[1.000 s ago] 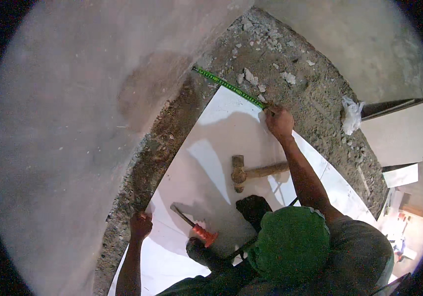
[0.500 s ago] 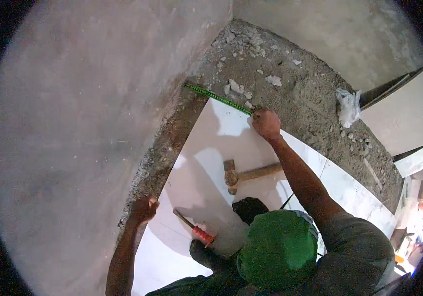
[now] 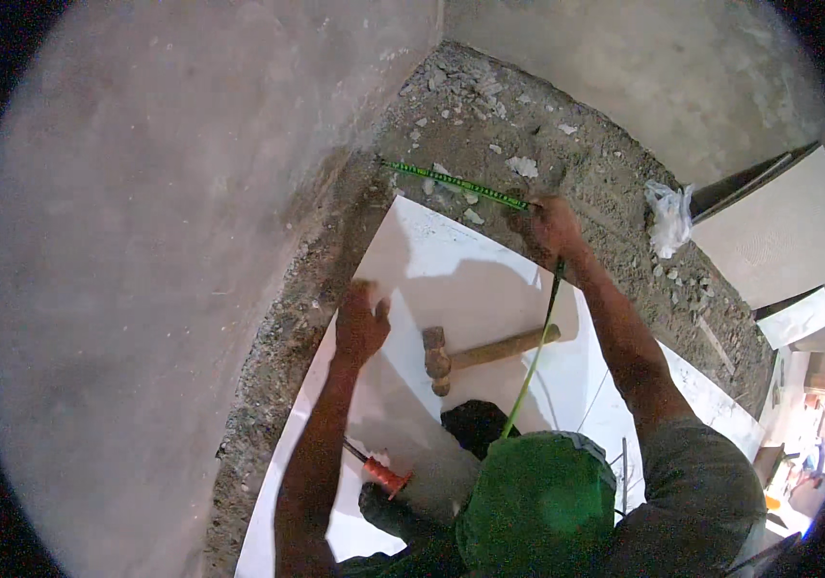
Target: The person prepares the substrate and measures for tile placement. They use a hammer and chisel to remove concrete, use a measuring tape to check distances against installed tiles, and level the sand substrate by hand.
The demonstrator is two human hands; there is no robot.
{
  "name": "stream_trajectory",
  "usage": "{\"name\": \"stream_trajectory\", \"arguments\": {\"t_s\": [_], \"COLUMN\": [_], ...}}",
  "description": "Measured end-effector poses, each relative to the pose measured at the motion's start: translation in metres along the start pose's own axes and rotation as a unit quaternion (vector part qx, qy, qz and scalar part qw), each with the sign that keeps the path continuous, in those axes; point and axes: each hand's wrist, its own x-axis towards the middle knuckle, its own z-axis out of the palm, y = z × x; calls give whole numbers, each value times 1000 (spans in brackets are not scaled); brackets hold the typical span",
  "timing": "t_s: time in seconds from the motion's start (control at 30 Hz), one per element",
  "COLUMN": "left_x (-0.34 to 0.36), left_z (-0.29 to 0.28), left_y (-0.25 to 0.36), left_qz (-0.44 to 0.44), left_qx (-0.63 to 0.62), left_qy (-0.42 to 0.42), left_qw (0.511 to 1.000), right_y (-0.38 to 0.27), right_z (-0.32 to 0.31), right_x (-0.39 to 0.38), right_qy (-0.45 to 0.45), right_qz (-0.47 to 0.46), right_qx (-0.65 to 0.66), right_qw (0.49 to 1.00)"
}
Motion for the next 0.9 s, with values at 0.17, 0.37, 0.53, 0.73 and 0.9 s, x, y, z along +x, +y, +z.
{"name": "stream_trajectory", "arguments": {"t_s": [0.17, 0.37, 0.53, 0.73, 0.9], "left_x": [7, 15, 18, 26, 35], "left_z": [14, 21, 12, 18, 32], "left_y": [52, 72, 63, 67, 80], "left_qz": [-41, -117, -138, -162, -176], "left_qx": [121, 164, 168, 121, 102], "left_qy": [96, 79, 144, 180, 169], "left_qw": [987, 976, 965, 963, 964], "right_y": [56, 166, 165, 207, 246], "right_z": [12, 32, 46, 39, -7], "right_x": [47, 115, 188, 260, 295], "right_qy": [21, 152, 79, 66, 143], "right_qz": [-80, -117, 87, 77, -23], "right_qx": [73, 17, 71, -51, -131], "right_qw": [994, 981, 991, 994, 981]}}
